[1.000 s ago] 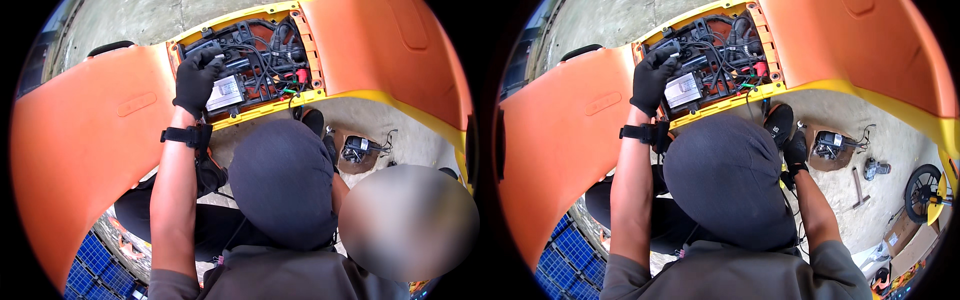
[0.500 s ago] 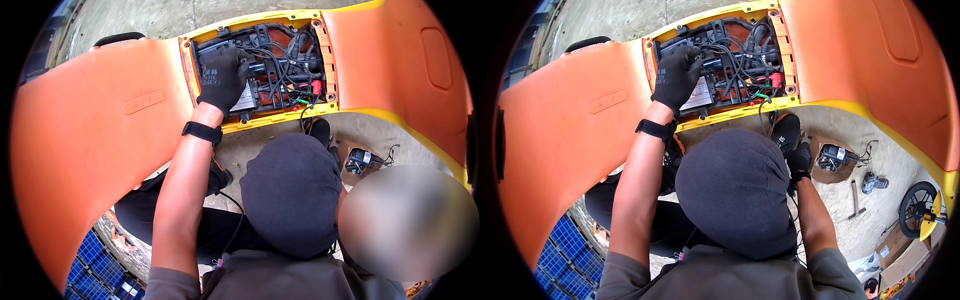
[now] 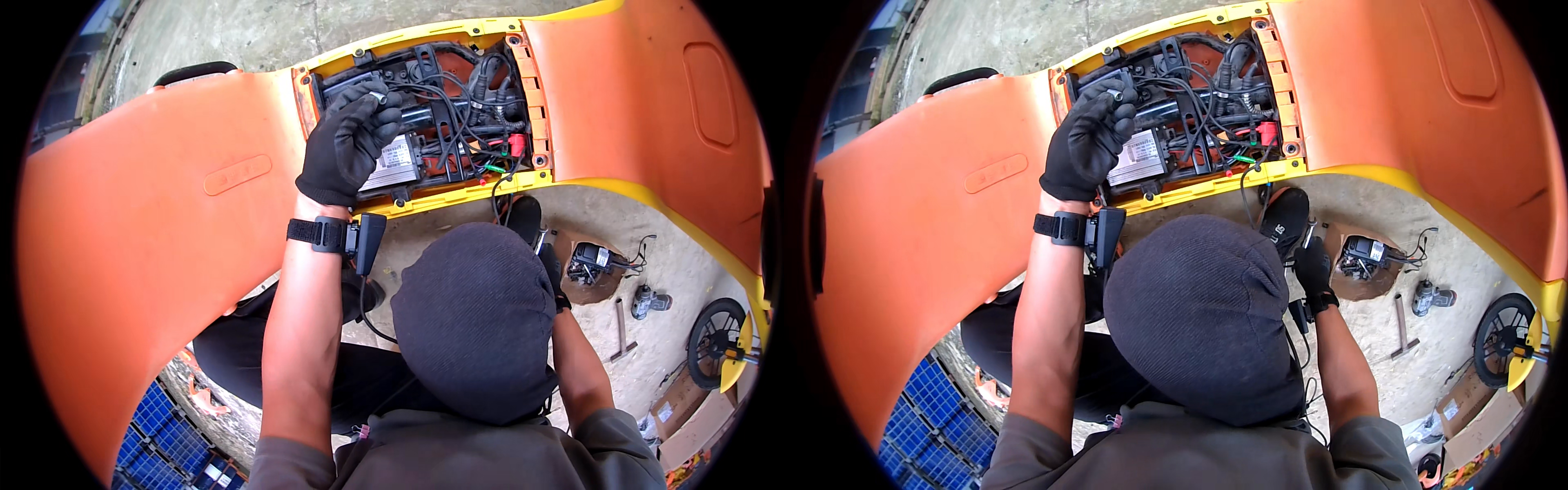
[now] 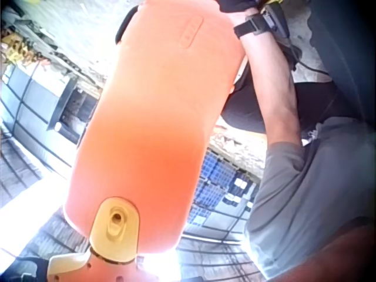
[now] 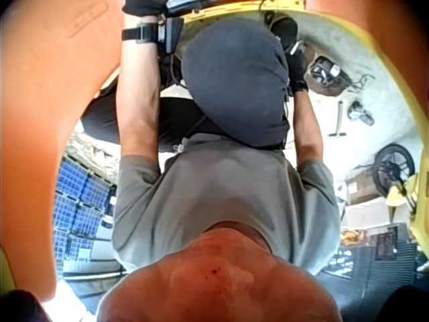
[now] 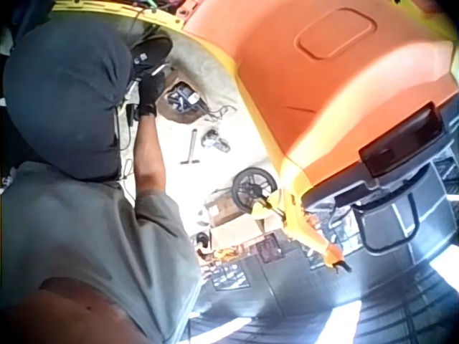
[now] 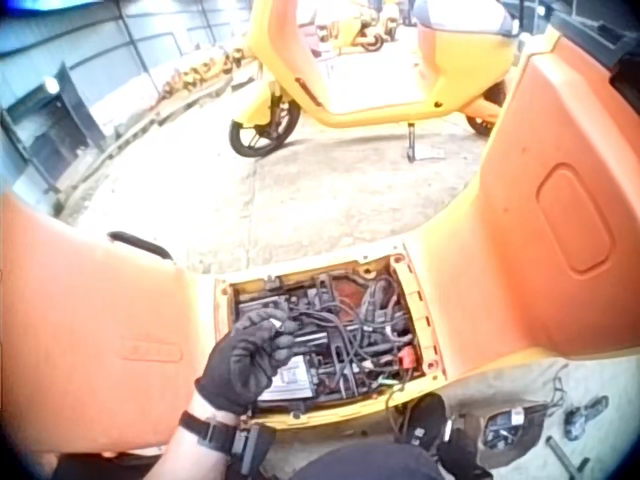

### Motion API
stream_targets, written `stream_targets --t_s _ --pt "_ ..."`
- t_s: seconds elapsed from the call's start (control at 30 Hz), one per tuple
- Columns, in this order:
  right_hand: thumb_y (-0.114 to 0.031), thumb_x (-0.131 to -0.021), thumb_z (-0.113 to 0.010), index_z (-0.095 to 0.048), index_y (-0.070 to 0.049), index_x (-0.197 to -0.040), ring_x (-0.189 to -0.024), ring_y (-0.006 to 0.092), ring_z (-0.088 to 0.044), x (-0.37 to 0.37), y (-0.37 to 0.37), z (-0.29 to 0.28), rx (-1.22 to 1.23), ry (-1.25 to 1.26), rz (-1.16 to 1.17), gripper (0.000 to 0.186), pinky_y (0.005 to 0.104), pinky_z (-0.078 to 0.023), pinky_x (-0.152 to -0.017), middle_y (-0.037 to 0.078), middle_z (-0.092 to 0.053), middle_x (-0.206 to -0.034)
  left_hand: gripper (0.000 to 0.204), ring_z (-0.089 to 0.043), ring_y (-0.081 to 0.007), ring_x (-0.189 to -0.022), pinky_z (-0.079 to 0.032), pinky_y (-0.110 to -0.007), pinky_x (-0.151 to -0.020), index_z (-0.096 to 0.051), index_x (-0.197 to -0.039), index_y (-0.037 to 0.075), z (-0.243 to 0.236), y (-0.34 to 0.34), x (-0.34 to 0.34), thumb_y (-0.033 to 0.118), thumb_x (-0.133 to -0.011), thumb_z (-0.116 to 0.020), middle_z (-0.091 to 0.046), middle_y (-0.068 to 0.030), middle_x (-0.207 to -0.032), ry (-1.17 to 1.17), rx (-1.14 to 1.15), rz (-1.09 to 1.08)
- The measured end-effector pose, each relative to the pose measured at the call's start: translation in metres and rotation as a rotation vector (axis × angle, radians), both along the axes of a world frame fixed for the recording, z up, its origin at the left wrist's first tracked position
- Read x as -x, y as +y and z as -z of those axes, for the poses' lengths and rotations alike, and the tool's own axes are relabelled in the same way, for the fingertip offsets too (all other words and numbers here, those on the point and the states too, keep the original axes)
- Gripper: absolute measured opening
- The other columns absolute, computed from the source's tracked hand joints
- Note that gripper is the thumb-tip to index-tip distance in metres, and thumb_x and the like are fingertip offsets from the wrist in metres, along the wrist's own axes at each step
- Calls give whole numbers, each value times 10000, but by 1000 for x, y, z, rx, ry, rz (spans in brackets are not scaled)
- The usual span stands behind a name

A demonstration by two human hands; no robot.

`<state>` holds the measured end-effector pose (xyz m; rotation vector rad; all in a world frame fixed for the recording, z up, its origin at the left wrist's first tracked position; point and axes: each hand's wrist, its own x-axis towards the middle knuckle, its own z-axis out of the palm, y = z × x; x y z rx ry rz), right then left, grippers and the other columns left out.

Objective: The person disconnects and reconnects electrical wires and terminals inside a motorcycle body using a wrench, a screwdriver, and by hand. They manipulate wire harnesses and connectors within the internal compartment.

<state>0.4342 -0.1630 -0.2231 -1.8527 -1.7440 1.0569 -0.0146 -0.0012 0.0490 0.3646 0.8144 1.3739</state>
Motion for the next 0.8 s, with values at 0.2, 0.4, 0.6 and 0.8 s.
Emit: stream_targets --t_s 0.2,0.4,0.6,0.8 --pt "-194 -878 -608 -519 -31 -927 -839 480 -592 9 11 -32 -59 -141 -146 192 548 -442 -682 233 -589 -831 276 -577 -126 -825 -508 -239 -717 -560 -1282 -33 3 0 9 49 -1027 -490 -628 -90 -1027 43 23 54" --pt "-201 -886 -612 -517 -32 -933 -844 486 -588 13 14 -40 89 -164 -103 200 550 -440 -688 237 -587 -829 281 -580 -103 -762 -497 -227 -651 -601 -1268 -26 -9 14 14 56 -1006 -545 -644 -59 -964 522 145 68" --pt "-186 -895 -601 -516 -33 -923 -808 495 -576 12 8 -32 -53 -163 -129 177 555 -431 -675 234 -574 -805 283 -687 -145 -828 -538 -284 -687 -650 -1165 -31 -22 56 24 110 -921 -670 -705 -113 -865 1577 120 232" --pt "-183 -891 -601 -524 -38 -903 -807 482 -589 13 9 -37 55 -148 -102 165 549 -436 -669 231 -584 -817 200 -707 -248 -929 -538 -360 -847 -701 -1084 43 -20 73 20 94 -891 -698 -737 -145 -1020 1867 -126 465"
